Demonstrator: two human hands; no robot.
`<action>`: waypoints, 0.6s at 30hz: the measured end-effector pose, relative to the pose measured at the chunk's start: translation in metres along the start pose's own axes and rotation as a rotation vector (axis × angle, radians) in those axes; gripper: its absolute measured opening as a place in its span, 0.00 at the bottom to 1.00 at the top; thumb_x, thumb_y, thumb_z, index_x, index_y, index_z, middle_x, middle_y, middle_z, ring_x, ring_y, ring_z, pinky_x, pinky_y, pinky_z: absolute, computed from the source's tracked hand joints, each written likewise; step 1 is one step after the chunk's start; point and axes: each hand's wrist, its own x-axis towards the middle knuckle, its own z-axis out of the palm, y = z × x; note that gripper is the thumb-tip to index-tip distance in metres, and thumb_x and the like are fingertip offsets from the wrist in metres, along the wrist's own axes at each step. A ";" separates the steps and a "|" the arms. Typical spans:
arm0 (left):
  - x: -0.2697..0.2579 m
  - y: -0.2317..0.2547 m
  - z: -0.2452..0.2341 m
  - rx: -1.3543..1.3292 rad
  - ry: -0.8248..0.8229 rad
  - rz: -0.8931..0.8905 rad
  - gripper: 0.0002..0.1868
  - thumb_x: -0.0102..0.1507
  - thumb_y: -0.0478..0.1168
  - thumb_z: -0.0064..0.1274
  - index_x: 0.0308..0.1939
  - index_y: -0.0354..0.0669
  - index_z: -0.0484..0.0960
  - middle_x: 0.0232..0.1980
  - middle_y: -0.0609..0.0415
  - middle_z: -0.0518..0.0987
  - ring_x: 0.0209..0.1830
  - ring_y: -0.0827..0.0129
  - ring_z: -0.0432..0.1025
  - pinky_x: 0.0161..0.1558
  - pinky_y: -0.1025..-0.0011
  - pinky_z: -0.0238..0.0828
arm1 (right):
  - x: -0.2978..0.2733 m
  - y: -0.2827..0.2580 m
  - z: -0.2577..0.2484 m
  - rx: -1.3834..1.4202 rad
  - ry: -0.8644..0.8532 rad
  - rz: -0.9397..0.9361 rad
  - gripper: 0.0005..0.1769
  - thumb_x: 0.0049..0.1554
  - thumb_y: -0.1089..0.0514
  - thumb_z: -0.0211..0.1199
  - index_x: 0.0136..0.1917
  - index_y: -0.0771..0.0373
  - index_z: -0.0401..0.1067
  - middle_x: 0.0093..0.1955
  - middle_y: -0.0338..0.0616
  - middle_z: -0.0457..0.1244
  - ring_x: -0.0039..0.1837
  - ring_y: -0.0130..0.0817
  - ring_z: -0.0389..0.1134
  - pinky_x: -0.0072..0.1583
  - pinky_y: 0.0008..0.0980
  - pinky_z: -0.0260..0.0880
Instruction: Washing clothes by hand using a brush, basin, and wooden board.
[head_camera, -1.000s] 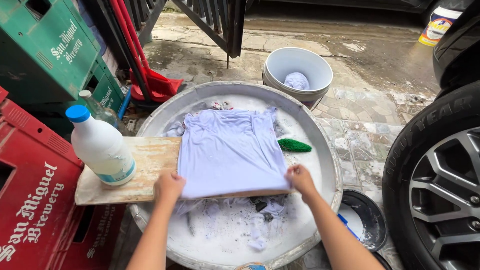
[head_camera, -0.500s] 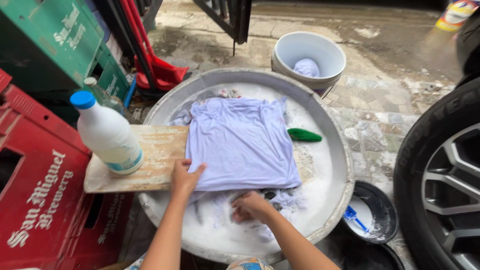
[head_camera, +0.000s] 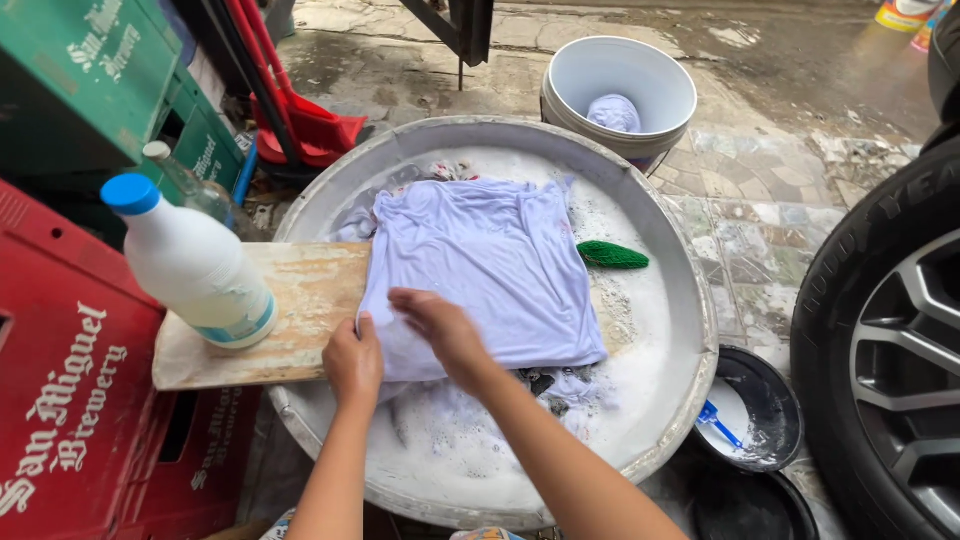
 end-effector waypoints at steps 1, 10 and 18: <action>0.004 -0.013 0.007 0.003 -0.003 0.006 0.25 0.70 0.53 0.46 0.36 0.33 0.82 0.39 0.31 0.81 0.41 0.35 0.74 0.45 0.47 0.69 | 0.005 0.016 -0.002 0.004 0.005 -0.005 0.24 0.66 0.54 0.48 0.68 0.73 0.67 0.73 0.56 0.61 0.75 0.44 0.60 0.78 0.40 0.53; -0.018 0.028 -0.003 0.071 0.085 0.020 0.19 0.71 0.47 0.48 0.38 0.32 0.81 0.37 0.34 0.81 0.37 0.39 0.75 0.42 0.48 0.70 | -0.003 0.020 -0.153 -1.635 0.440 -0.346 0.40 0.64 0.37 0.50 0.78 0.67 0.55 0.80 0.58 0.49 0.82 0.51 0.47 0.79 0.48 0.42; -0.069 0.139 0.036 0.248 0.183 0.829 0.22 0.47 0.40 0.61 0.45 0.45 0.76 0.53 0.40 0.79 0.56 0.45 0.72 0.55 0.52 0.67 | -0.087 -0.022 -0.145 -1.645 0.226 -0.331 0.28 0.63 0.52 0.52 0.75 0.59 0.62 0.79 0.51 0.54 0.79 0.51 0.52 0.74 0.49 0.49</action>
